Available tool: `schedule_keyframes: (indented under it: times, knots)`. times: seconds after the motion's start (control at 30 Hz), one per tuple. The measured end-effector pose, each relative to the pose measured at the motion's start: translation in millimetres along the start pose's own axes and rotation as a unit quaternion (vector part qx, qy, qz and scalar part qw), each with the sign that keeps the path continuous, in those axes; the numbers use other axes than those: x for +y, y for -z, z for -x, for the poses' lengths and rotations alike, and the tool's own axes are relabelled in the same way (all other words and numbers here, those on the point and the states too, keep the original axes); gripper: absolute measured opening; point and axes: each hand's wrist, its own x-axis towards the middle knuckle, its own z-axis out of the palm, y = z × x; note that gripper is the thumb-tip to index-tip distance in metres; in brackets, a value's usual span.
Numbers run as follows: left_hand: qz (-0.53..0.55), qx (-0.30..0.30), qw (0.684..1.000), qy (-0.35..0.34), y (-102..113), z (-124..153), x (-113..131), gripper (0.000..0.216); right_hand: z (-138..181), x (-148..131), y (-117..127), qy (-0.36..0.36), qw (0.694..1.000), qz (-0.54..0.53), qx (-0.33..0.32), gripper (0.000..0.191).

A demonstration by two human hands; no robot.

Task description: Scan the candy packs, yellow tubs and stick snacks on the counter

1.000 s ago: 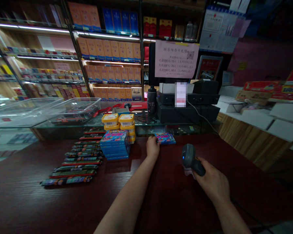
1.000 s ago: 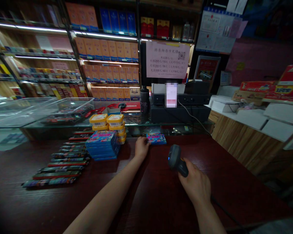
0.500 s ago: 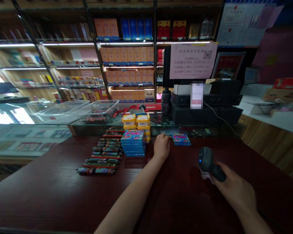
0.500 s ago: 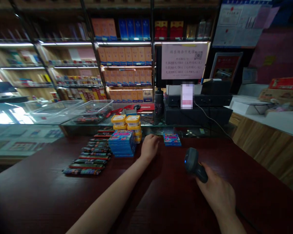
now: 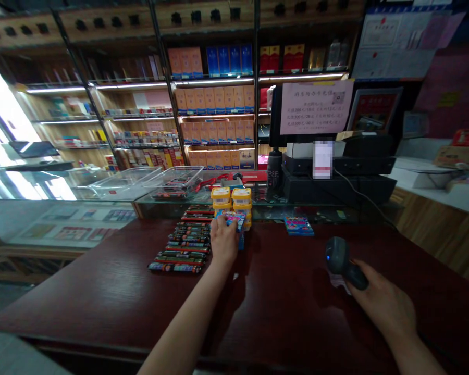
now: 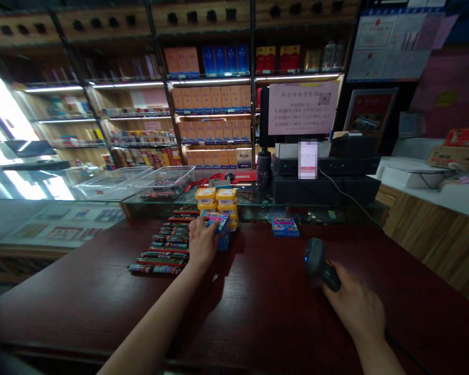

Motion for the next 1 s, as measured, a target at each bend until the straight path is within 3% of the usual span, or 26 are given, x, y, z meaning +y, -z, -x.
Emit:
schedule_keyframes:
  times: [0.17, 0.27, 0.33, 0.4, 0.53, 0.6, 0.63, 0.7, 0.8, 0.87, 1.0]
  knots:
    - [0.059, 0.045, 0.995, -0.060, 22.4, 6.9, -9.3, 0.031, -0.2, -3.6, 0.4, -0.001, 1.000, 0.000, -0.009, 0.042]
    - [0.180, 0.078, 0.979, -0.061, 34.9, 10.8, -0.9, 0.026, 0.3, -9.8, 3.6, -0.002, 1.000, -0.007, -0.012, 0.041]
    - [0.305, 0.076, 0.949, -0.019, 35.0, 13.2, 11.7, 0.018, 0.7, -15.1, 8.1, 0.007, 1.000, -0.019, -0.020, 0.042]
    - [0.455, 0.037, 0.887, 0.065, 25.4, 16.5, 27.1, 0.011, 1.1, -20.6, 14.6, 0.015, 0.999, -0.033, -0.040, 0.044]
    - [0.697, -0.110, 0.663, 0.250, -15.3, 28.0, 52.7, 0.034, 4.6, -34.1, 29.0, -0.006, 0.993, -0.104, -0.055, 0.046]
    - [0.728, -0.137, 0.599, 0.305, -37.3, 34.5, 59.1, 0.040, 8.6, -42.5, 33.6, -0.001, 0.980, -0.197, -0.033, 0.045]
    - [0.732, -0.136, 0.582, 0.327, -47.0, 37.4, 60.7, 0.040, 11.3, -46.9, 34.9, 0.007, 0.966, -0.256, -0.025, 0.044]
    - [0.731, -0.120, 0.570, 0.355, -62.9, 41.7, 61.5, 0.040, 18.1, -55.7, 35.1, 0.008, 0.931, -0.364, -0.040, 0.048]
    - [0.735, -0.095, 0.572, 0.353, -78.4, 44.5, 58.9, 0.038, 29.8, -67.3, 31.7, -0.060, 0.863, -0.478, -0.153, 0.062]
    - [0.739, -0.092, 0.572, 0.344, -84.3, 45.1, 56.7, 0.039, 36.3, -73.0, 28.7, -0.086, 0.828, -0.522, -0.183, 0.068]
    - [0.736, -0.090, 0.578, 0.341, -87.7, 46.2, 55.8, 0.040, 42.3, -79.1, 26.6, -0.093, 0.815, -0.534, -0.206, 0.072]
